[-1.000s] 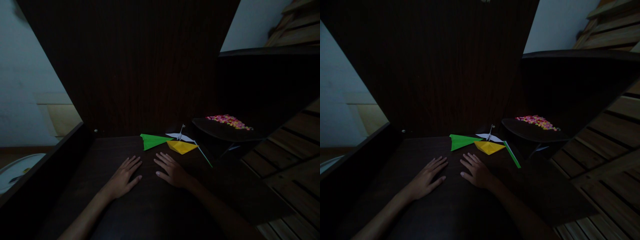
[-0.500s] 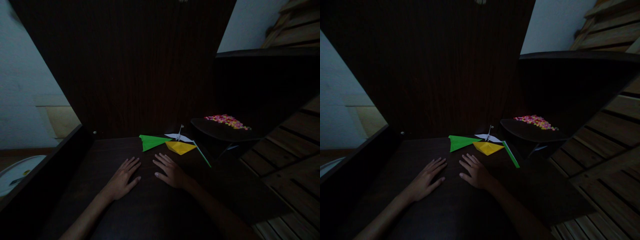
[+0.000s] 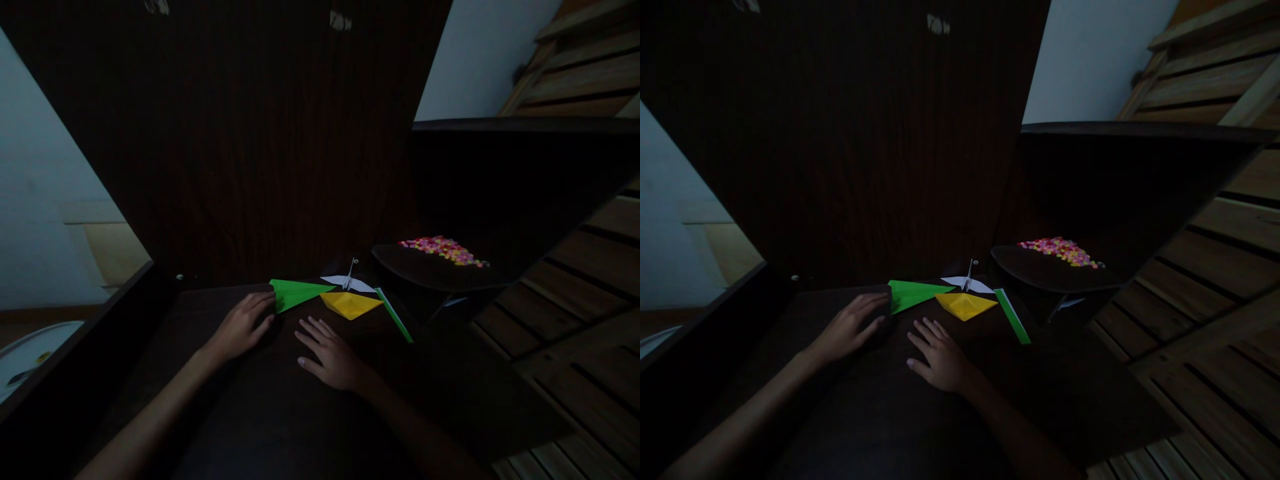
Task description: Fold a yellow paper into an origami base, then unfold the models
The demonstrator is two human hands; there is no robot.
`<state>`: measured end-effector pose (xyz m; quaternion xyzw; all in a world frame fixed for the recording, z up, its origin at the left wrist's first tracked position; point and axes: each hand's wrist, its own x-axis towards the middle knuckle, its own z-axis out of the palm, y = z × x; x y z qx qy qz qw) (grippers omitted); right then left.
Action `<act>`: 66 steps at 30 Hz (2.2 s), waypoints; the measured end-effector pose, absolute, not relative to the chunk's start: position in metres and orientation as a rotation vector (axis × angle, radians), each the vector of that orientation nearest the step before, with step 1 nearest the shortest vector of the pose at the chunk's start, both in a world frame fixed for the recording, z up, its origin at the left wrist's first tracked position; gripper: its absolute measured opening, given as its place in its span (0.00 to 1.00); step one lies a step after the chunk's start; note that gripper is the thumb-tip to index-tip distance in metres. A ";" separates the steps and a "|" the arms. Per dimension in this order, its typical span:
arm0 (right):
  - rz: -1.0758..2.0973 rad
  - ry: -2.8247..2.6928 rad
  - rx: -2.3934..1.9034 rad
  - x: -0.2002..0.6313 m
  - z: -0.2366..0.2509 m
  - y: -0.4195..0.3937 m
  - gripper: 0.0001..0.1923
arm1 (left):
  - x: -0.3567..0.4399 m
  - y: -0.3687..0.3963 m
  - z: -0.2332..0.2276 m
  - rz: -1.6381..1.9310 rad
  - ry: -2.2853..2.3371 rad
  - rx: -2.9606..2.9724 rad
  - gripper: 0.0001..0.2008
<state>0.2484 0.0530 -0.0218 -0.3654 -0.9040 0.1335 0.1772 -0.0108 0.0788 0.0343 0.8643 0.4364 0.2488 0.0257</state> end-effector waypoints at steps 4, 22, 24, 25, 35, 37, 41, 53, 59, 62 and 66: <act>0.421 -2.549 -1.050 0.248 -0.021 0.053 0.30 | 0.026 0.113 0.048 0.650 1.400 2.700 0.18; 0.503 -2.567 -1.063 0.250 -0.016 0.052 0.31 | 0.082 0.178 0.022 0.086 1.513 2.614 0.16; 0.501 -2.565 -1.065 0.250 -0.013 0.051 0.31 | 0.078 0.176 0.022 0.099 1.529 2.585 0.16; 0.501 -2.565 -1.068 0.250 -0.012 0.051 0.30 | 0.076 0.175 0.022 0.113 1.537 2.567 0.16; 0.537 -2.523 -1.085 0.248 -0.013 0.053 0.30 | 0.033 0.159 0.041 0.546 1.588 2.168 0.17; 0.549 -2.499 -1.110 0.245 -0.013 0.053 0.30 | 0.023 0.155 0.047 0.669 1.549 2.029 0.16; 0.625 -2.288 -1.145 0.232 -0.010 0.054 0.24 | 0.010 0.138 0.054 0.865 1.371 1.728 0.13; 1.288 -1.495 -0.923 0.173 -0.013 0.077 0.23 | 0.002 0.056 0.017 0.910 0.983 1.108 0.18; 1.358 -1.479 -0.866 0.162 -0.022 0.074 0.24 | 0.000 0.052 0.001 0.961 1.002 1.010 0.17; 1.384 -1.441 -0.844 0.162 -0.025 0.071 0.23 | -0.005 0.057 -0.007 1.089 1.048 0.996 0.17; 1.373 -1.421 -0.868 0.162 -0.030 0.065 0.21 | -0.008 0.058 -0.013 1.175 1.082 1.013 0.17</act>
